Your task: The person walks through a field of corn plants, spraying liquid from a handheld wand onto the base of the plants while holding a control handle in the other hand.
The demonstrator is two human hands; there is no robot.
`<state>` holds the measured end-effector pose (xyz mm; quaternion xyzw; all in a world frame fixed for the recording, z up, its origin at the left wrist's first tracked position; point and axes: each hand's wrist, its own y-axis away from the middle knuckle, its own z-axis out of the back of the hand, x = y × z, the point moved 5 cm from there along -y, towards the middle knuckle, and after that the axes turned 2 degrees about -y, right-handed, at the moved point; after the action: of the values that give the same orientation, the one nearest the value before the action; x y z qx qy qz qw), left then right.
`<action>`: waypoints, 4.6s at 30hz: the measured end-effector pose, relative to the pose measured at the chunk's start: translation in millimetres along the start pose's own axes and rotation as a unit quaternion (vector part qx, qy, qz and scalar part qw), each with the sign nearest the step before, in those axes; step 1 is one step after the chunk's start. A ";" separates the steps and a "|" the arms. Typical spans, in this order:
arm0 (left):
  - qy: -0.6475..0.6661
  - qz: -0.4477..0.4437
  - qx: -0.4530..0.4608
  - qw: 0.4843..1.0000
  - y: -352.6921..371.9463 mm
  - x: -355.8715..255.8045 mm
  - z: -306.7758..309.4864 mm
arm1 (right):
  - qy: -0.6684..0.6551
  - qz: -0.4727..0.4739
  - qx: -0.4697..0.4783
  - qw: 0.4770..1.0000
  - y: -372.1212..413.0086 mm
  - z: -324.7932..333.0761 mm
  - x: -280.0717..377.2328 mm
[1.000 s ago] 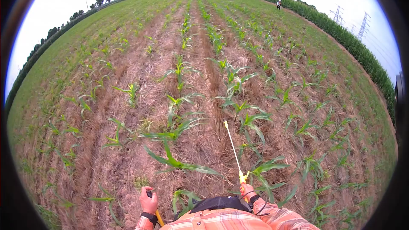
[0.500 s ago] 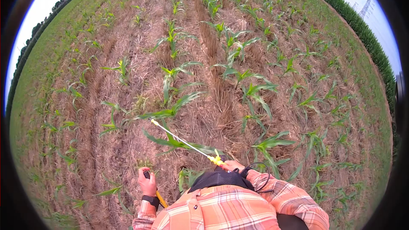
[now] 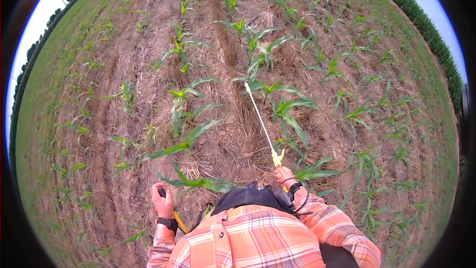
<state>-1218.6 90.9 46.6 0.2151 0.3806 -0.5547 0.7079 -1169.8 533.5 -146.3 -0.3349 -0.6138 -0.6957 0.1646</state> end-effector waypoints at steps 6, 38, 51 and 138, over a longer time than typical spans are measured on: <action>0.007 0.021 0.017 1.000 -31.6 -1.8 -24.0 | -0.183 0.026 -0.095 0.978 -21.1 47.0 32.0; 0.057 0.042 0.045 0.996 -291.1 49.0 -59.7 | 0.231 0.052 0.150 0.960 -161.3 -192.9 201.3; 0.034 0.028 0.039 0.998 -368.5 -36.6 -133.1 | 0.055 0.000 0.063 0.997 -216.9 -112.2 285.4; 0.087 0.020 0.017 0.996 -982.5 -99.3 -302.2 | 0.053 -0.040 0.000 0.998 -604.8 -252.3 758.9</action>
<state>-2251.3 85.4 52.8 0.2819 0.4266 -0.5263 0.6794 -2171.0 544.7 -94.6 -0.2728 -0.6173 -0.7182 0.1695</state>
